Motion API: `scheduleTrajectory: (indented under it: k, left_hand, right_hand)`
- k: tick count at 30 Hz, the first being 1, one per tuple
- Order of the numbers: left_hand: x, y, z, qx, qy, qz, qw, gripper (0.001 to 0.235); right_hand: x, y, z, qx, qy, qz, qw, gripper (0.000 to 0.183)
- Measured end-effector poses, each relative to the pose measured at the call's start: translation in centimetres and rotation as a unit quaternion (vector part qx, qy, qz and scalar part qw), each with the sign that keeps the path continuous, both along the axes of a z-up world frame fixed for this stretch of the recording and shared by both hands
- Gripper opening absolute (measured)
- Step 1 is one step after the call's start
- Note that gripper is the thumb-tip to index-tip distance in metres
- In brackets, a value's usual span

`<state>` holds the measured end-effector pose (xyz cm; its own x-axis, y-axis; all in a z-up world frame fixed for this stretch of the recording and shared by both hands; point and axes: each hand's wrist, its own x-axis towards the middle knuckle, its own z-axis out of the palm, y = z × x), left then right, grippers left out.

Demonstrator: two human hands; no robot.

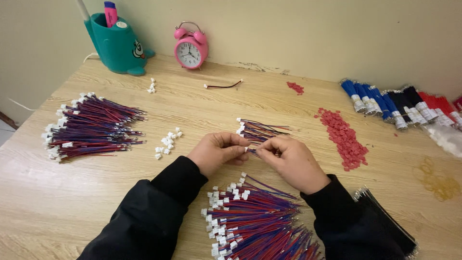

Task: Sort and organize bundles of electrical wires with connectors on a desk

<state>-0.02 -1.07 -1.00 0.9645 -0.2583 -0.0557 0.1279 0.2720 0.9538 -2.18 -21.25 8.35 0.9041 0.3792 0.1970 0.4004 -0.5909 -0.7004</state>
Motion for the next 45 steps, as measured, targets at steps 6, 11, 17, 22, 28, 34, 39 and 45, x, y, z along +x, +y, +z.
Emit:
scheduleTrajectory:
  k: [6,11,17,22,28,34,39,45]
  left_hand:
    - [-0.3,0.0,0.4,-0.027,0.012,-0.001,1.000,0.022]
    - [-0.2,-0.1,0.1,-0.048,0.019,-0.001,0.999,0.023]
    - [-0.1,0.0,0.0,-0.057,0.026,0.000,0.998,0.022]
    - [-0.3,0.0,0.2,-0.058,0.032,-0.002,0.998,0.022]
    - [-0.5,-0.1,0.6,-0.080,0.051,0.011,0.995,0.021]
    - [-1.1,-0.3,1.6,-0.100,0.066,0.021,0.993,0.020]
    - [-1.4,-0.3,1.7,-0.089,0.068,0.010,0.994,0.023]
    - [-1.0,-0.4,0.8,-0.063,0.048,0.001,0.997,0.023]
  right_hand:
    - [0.1,0.3,-0.4,-0.005,-0.003,-0.024,1.000,0.010]
    - [0.3,0.3,-1.0,0.013,0.002,-0.029,0.999,0.009]
    - [0.3,0.3,-1.7,0.020,-0.008,-0.046,0.999,0.008]
    - [0.0,0.5,-1.1,0.013,-0.045,-0.029,0.999,0.007]
    - [-1.0,1.1,0.3,-0.053,-0.151,-0.027,0.987,0.001]
    - [-1.0,1.4,0.3,-0.112,-0.283,-0.005,0.952,0.006]
    - [-1.0,1.5,0.1,-0.102,-0.289,0.005,0.952,0.009]
    - [-0.9,1.4,-0.3,-0.067,-0.236,0.019,0.969,0.005]
